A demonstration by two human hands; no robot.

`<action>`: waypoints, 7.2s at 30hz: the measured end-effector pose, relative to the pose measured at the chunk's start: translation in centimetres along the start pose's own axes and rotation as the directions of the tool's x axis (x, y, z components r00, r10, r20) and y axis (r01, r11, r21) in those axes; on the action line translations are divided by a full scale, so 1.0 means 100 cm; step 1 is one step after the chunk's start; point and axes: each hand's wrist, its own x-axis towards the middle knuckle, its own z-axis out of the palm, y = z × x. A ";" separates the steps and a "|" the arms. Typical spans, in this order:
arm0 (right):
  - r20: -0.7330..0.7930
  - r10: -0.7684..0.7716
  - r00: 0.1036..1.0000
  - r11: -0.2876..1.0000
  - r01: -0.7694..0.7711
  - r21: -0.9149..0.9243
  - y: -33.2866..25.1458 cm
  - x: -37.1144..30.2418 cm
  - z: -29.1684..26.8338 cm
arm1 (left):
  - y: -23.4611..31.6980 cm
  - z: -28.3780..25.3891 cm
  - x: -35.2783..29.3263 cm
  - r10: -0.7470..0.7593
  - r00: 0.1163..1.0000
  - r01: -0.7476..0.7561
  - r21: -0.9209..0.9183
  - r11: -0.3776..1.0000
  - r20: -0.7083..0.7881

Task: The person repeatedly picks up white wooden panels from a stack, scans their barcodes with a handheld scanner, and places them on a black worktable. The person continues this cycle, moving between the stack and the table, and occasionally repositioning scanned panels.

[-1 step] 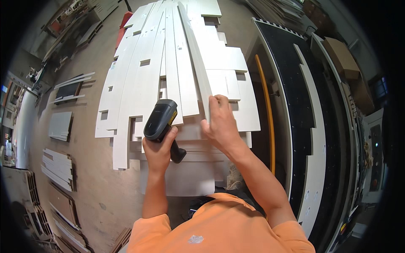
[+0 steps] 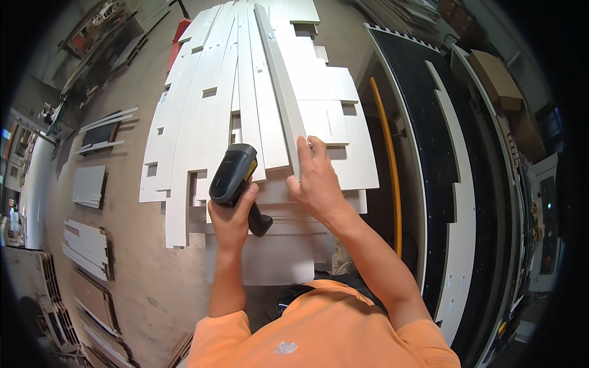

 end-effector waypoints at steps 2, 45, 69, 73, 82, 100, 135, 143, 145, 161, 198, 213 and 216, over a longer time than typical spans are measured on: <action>0.078 0.006 0.997 1.000 -0.005 -0.005 -0.008 -0.001 0.004 | 0.000 0.004 0.001 0.039 0.999 -0.039 0.007 0.999 0.021; -0.017 0.676 0.737 0.720 -0.664 -0.201 0.113 -0.513 -0.184 | -0.102 0.234 -0.167 -0.295 0.585 0.434 0.016 0.901 0.756; -0.459 0.598 0.657 0.639 -0.737 -0.223 0.139 -0.681 -0.181 | -0.055 0.337 -0.279 -0.282 0.176 -0.671 0.324 0.667 0.943; -0.452 0.601 0.659 0.637 -0.737 -0.226 0.141 -0.680 -0.183 | -0.036 0.350 -0.256 -0.364 0.145 -0.723 0.349 0.596 0.920; -0.453 0.627 0.633 0.581 -0.768 -0.270 0.140 -0.672 -0.181 | -0.034 0.366 -0.243 -0.398 0.109 -0.688 0.358 0.632 0.911; 0.288 0.894 0.344 0.088 -0.763 0.640 0.179 -0.656 -0.242 | -0.087 0.345 -0.254 -0.434 0.118 -0.479 0.434 0.763 0.893; -0.459 0.727 0.510 0.447 -0.860 -0.248 0.139 -0.619 -0.196 | -0.128 0.404 -0.263 -0.428 0.100 0.072 0.422 0.904 0.898; -0.651 0.652 0.389 0.355 -0.915 -0.190 0.145 -0.625 -0.165 | -0.138 0.432 -0.268 -0.406 0.126 -0.011 0.410 0.912 0.905; -0.679 0.647 0.347 0.330 -0.930 -0.162 0.145 -0.623 -0.161 | -0.137 0.432 -0.269 -0.406 0.120 0.035 0.404 0.914 0.906; -0.759 0.585 0.284 0.427 -0.904 -0.009 0.128 -0.618 -0.149 | -0.158 0.419 -0.267 -0.324 0.076 0.132 0.312 0.941 0.943; -0.901 -0.068 -0.429 -0.046 -0.901 0.432 0.108 -0.921 -0.220 | -0.147 0.526 -0.436 -0.148 0.029 0.073 0.146 0.987 0.988; -0.869 0.482 0.113 -0.015 -0.991 -0.137 0.334 -0.935 -0.405 | -0.159 0.550 -0.472 -0.198 0.210 0.071 0.187 0.980 0.958; -0.833 0.539 0.125 -0.026 -0.986 -0.166 0.386 -0.927 -0.436 | -0.157 0.550 -0.472 -0.207 0.210 0.030 0.205 0.978 0.956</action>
